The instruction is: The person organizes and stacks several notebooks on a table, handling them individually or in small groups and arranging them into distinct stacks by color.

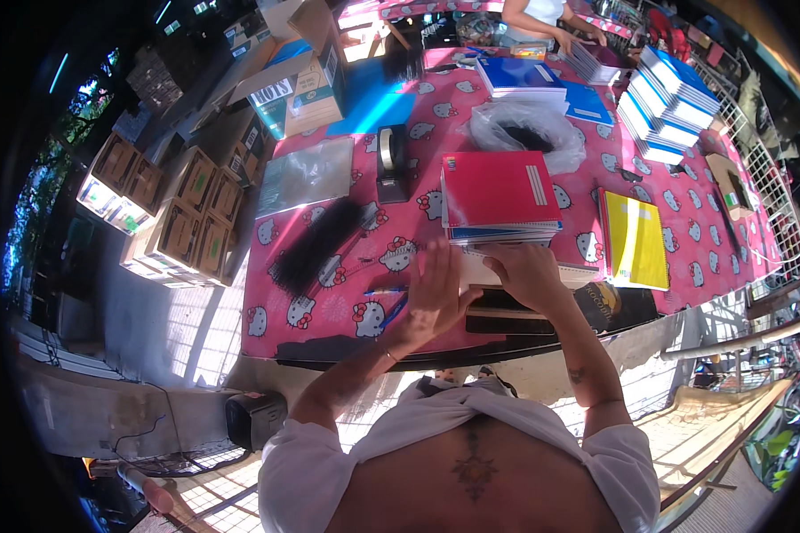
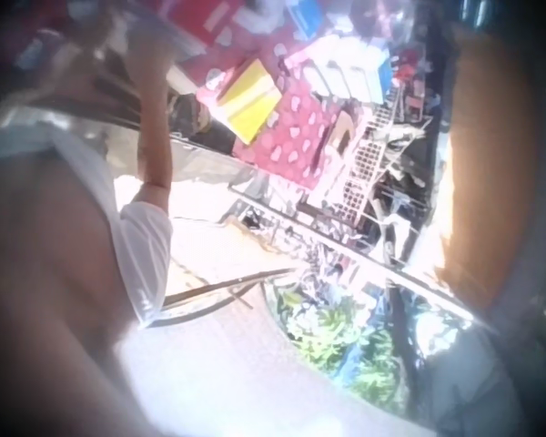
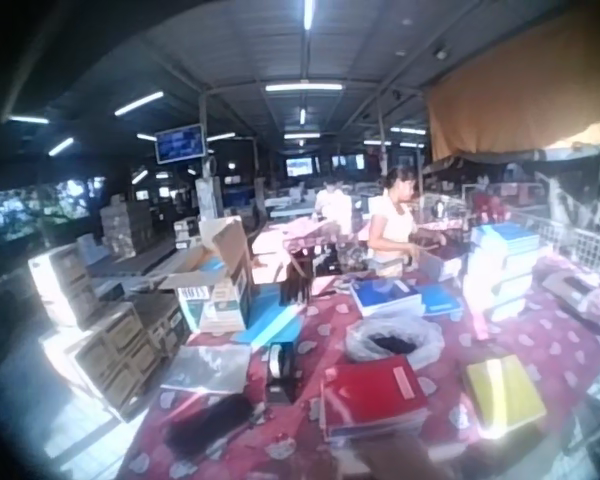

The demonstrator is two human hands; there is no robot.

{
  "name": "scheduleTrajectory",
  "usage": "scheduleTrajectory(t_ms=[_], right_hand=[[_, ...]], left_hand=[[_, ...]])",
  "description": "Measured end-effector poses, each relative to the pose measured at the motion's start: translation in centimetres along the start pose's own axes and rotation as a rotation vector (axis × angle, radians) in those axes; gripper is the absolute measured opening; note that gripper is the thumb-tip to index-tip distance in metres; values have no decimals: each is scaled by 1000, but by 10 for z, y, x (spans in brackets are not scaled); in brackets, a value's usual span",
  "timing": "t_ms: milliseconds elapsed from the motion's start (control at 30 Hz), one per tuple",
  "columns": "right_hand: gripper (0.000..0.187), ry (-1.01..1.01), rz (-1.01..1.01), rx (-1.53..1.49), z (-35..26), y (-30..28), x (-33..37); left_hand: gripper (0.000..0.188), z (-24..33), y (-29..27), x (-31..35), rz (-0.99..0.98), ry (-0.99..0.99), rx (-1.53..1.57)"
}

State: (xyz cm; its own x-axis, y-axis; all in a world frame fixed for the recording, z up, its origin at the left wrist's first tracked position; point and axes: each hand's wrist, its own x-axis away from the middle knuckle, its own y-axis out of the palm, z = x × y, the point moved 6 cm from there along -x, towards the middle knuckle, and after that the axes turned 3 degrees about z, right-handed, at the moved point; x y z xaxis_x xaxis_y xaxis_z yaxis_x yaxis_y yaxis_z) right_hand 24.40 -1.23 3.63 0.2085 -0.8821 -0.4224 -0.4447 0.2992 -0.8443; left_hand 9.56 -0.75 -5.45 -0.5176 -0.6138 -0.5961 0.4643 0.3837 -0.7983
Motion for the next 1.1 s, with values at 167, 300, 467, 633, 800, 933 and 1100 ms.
scheduleTrajectory(t_ms=[167, 300, 467, 633, 800, 933, 1100], right_hand=[[12, 53, -17, 2, 4, 0, 2], [14, 44, -36, 23, -4, -3, -2], [21, -161, 187, 100, -6, -33, 7], [20, 122, -207, 80, 50, -19, 29], [25, 10, -174, 9, 48, 2, 20], [23, -100, -65, -15, 57, 0, 20], [21, -85, -96, -45, 55, -3, 18]], left_hand=[[82, 7, 2, 6, -47, 20, -83], [82, 2, -4, -8, -26, 87, -37], [79, 21, 1, 42, -5, 152, -81], [54, 15, -59, -97, 64, 133, -79], [17, -4, -51, -63, -20, 149, 207], [17, 2, -48, -80, 3, 155, 175], [90, 35, 9, -8, -239, 44, -188]])
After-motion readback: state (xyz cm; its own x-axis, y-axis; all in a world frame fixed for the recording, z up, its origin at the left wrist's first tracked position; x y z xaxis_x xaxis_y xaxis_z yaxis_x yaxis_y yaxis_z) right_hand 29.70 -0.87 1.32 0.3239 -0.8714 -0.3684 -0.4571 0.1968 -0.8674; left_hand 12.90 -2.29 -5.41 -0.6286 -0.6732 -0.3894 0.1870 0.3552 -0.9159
